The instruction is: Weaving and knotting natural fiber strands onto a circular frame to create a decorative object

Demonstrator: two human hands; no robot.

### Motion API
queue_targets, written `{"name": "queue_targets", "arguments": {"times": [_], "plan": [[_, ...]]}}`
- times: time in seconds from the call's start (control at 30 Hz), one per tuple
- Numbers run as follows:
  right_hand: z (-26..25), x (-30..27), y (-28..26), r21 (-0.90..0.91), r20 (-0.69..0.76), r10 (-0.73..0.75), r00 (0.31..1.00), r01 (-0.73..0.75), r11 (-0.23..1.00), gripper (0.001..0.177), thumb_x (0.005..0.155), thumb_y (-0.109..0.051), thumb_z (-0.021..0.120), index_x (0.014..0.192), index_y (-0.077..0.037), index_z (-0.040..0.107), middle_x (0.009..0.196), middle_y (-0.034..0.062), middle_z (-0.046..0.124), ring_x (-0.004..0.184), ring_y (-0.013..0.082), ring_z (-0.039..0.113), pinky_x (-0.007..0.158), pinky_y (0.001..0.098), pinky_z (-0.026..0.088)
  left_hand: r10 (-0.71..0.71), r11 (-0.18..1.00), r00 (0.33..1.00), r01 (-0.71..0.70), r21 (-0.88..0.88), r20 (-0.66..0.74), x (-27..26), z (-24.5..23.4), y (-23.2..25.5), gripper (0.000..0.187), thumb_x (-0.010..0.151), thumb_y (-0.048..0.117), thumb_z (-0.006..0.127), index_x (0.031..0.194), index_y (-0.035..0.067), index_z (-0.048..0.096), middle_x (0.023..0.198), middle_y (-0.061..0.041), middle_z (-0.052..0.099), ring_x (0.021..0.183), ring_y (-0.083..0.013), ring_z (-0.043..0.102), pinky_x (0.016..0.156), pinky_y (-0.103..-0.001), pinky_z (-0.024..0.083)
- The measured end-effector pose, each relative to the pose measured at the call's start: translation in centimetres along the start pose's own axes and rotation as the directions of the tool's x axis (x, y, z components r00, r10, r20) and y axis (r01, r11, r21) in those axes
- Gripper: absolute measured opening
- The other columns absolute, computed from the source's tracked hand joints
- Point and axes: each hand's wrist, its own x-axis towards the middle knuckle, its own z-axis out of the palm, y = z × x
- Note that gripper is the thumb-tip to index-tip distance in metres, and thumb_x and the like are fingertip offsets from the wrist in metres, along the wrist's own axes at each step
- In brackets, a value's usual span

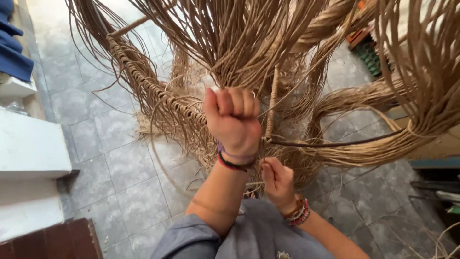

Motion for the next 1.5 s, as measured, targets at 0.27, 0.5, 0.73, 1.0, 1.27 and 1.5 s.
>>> {"name": "queue_targets", "arguments": {"times": [0.27,0.5,0.73,1.0,1.27,1.5], "plan": [[-1.1,0.0,-0.6,0.096,0.245,0.198,0.949,-0.227,0.969,0.023,0.107,-0.019,0.042,0.092,-0.007,0.055,0.064,0.0017,0.046,0.055,0.0134,0.041,0.053,0.0325,0.036,-0.067,0.653,0.780,-0.437,0.619,0.622,-7.9,-2.7,6.3,0.050,0.111,0.032,0.028,0.065,0.017,0.037,0.061,-0.001,0.045,0.065,-0.0222,0.054,0.077,-0.045,0.030],[-3.9,-0.6,-0.5,-0.581,0.771,-0.044,0.636,0.730,0.360,0.058,0.090,-0.020,0.060,0.146,-0.007,0.050,0.132,0.0052,0.063,0.116,0.0164,0.062,0.097,0.0268,0.050,-0.425,0.771,0.844,0.148,0.619,0.328,-12.0,-4.0,6.9,0.061,0.107,0.054,0.036,0.060,0.017,0.037,0.056,-0.006,0.053,0.088,-0.0319,0.070,0.102,-0.050,0.039],[-6.8,7.1,-10.1,-0.601,0.331,-0.206,0.921,0.374,0.706,0.035,0.100,-0.020,0.063,0.132,-0.006,0.063,0.128,0.0157,0.060,0.118,0.0356,0.060,0.099,0.0490,0.045,-0.441,0.790,0.851,0.217,0.574,0.285,-12.0,-5.5,7.4,0.062,0.107,0.047,0.040,0.055,0.016,0.030,0.050,-0.005,0.041,0.054,-0.0208,0.035,0.058,-0.035,0.029],[-4.8,8.9,-7.3,-0.695,0.287,-0.063,0.956,0.253,0.673,0.021,0.096,-0.049,0.065,0.110,-0.034,0.068,0.061,-0.0094,0.063,0.066,0.0138,0.070,0.063,0.0294,0.055,-0.354,0.668,0.574,-0.398,0.629,0.738,-8.9,-8.3,7.1,0.051,0.107,0.015,0.043,0.056,0.014,0.041,0.053,-0.006,0.043,0.047,-0.0301,0.041,0.049,-0.038,0.037],[-3.1,9.5,-8.3,-0.703,0.233,-0.076,0.970,0.222,0.675,0.016,0.096,-0.046,0.069,0.104,-0.032,0.067,0.054,-0.0110,0.060,0.058,0.0102,0.067,0.058,0.0268,0.051,-0.400,0.525,0.479,-0.579,0.624,0.781,-7.6,-9.5,9.8,0.046,0.108,0.015,0.042,0.062,0.010,0.047,0.058,-0.008,0.040,0.052,-0.0319,0.046,0.049,-0.041,0.042],[-3.5,9.8,-8.3,-0.652,0.297,-0.052,0.954,0.242,0.719,0.015,0.099,-0.037,0.065,0.111,-0.028,0.068,0.065,-0.0037,0.070,0.064,0.0167,0.072,0.059,0.0302,0.055,-0.615,0.294,0.385,-0.698,0.653,0.688,-7.4,-10.0,10.6,0.032,0.109,0.018,0.045,0.085,0.001,0.059,0.077,-0.017,0.054,0.081,-0.0422,0.060,0.070,-0.050,0.051]]}}
